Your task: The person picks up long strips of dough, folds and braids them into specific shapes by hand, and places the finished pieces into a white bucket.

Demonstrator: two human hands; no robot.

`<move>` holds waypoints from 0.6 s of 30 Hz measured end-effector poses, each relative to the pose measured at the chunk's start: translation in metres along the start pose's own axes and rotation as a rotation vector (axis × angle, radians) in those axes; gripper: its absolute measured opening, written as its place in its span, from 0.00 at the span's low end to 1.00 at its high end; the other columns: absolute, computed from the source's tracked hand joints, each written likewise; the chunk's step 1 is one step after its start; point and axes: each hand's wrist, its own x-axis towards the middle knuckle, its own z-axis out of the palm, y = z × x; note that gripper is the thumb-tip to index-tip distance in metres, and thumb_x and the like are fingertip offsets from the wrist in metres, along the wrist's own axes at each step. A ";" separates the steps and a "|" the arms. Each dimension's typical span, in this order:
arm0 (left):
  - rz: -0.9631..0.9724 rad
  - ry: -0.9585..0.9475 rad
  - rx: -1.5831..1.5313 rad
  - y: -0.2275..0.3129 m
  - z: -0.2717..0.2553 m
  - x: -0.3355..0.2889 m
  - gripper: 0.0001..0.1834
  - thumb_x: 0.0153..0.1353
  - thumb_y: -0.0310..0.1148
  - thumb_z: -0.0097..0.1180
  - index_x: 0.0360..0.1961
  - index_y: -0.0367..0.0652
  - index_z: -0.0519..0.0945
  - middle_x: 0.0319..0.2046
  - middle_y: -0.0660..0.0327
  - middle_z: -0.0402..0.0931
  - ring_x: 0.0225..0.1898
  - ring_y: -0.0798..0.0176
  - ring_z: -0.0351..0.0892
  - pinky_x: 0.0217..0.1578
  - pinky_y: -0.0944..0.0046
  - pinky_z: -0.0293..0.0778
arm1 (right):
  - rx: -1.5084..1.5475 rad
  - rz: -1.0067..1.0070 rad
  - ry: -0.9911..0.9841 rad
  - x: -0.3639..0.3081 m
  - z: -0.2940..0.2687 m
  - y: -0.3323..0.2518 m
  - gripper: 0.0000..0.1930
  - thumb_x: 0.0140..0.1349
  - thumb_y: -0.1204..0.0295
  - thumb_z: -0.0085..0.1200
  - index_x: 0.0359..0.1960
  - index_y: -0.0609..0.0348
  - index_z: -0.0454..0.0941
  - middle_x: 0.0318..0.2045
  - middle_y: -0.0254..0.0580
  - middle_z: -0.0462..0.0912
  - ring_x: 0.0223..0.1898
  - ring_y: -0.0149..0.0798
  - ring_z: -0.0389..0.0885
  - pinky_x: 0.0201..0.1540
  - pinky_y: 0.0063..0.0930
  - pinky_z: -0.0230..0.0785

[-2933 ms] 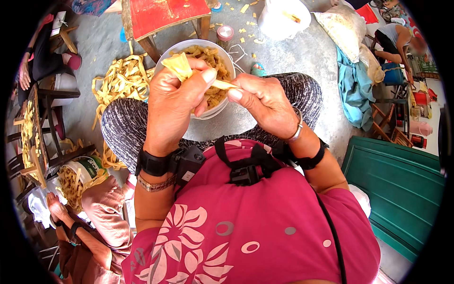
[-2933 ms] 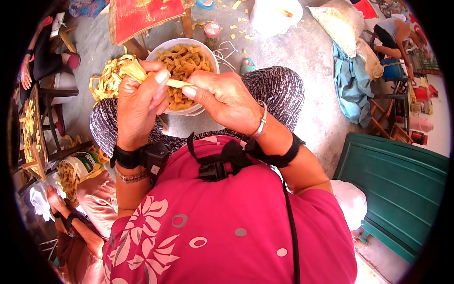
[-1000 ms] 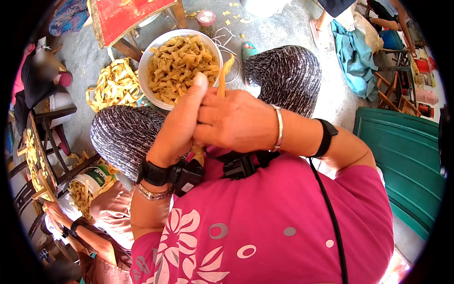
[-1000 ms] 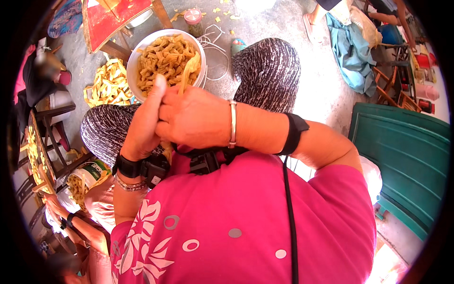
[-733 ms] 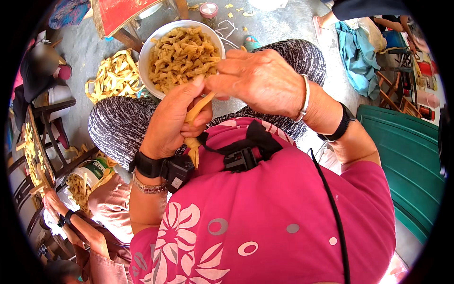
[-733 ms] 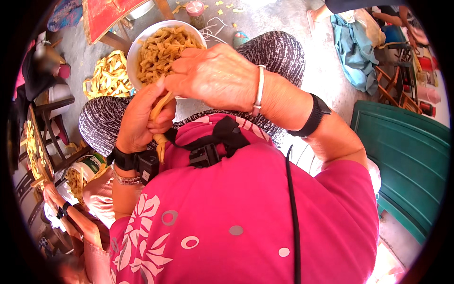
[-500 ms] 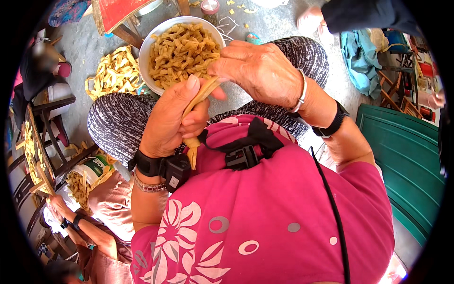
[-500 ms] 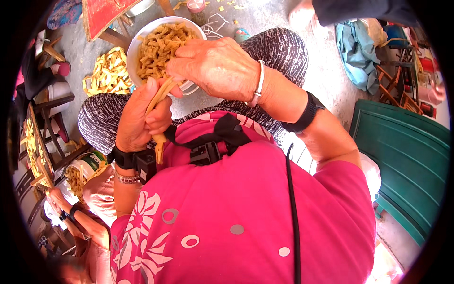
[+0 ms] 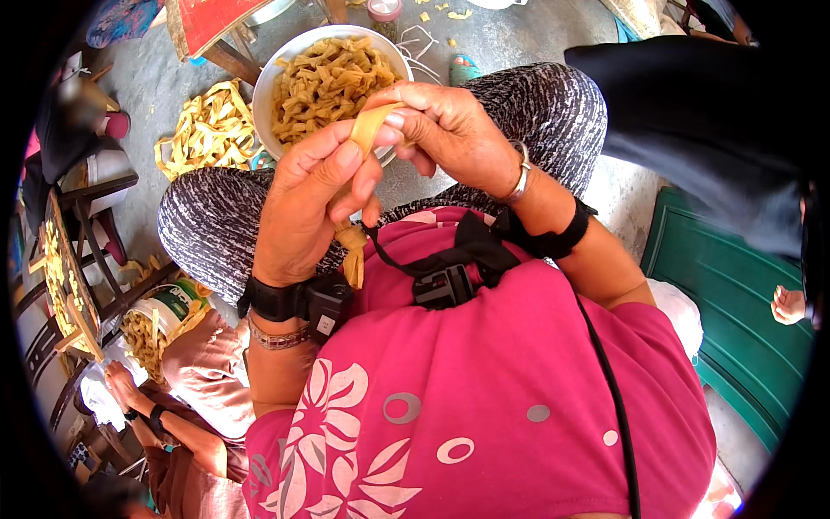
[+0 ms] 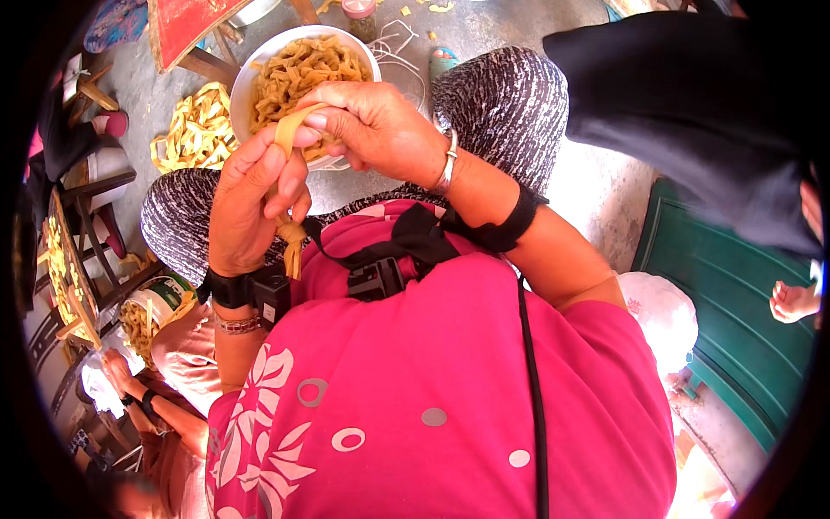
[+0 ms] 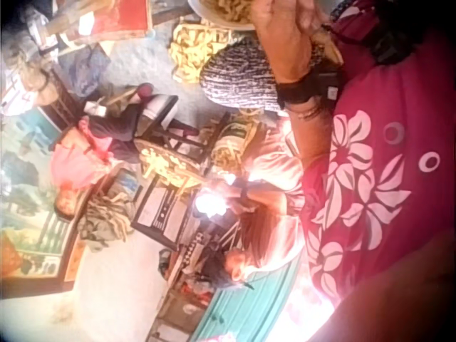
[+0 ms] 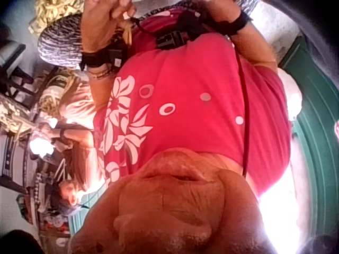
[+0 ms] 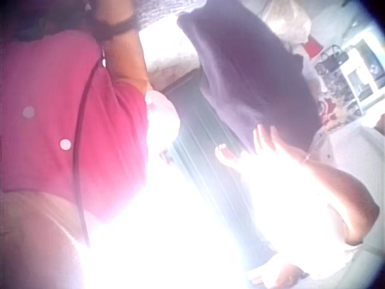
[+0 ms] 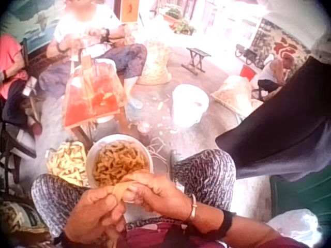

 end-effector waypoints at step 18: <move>0.150 0.174 0.227 -0.016 0.002 0.008 0.20 0.66 0.34 0.44 0.54 0.32 0.69 0.28 0.66 0.70 0.25 0.76 0.66 0.31 0.72 0.71 | 0.175 0.163 -0.056 -0.001 0.004 0.005 0.24 0.64 0.66 0.49 0.61 0.58 0.60 0.17 0.29 0.70 0.15 0.21 0.69 0.15 0.14 0.65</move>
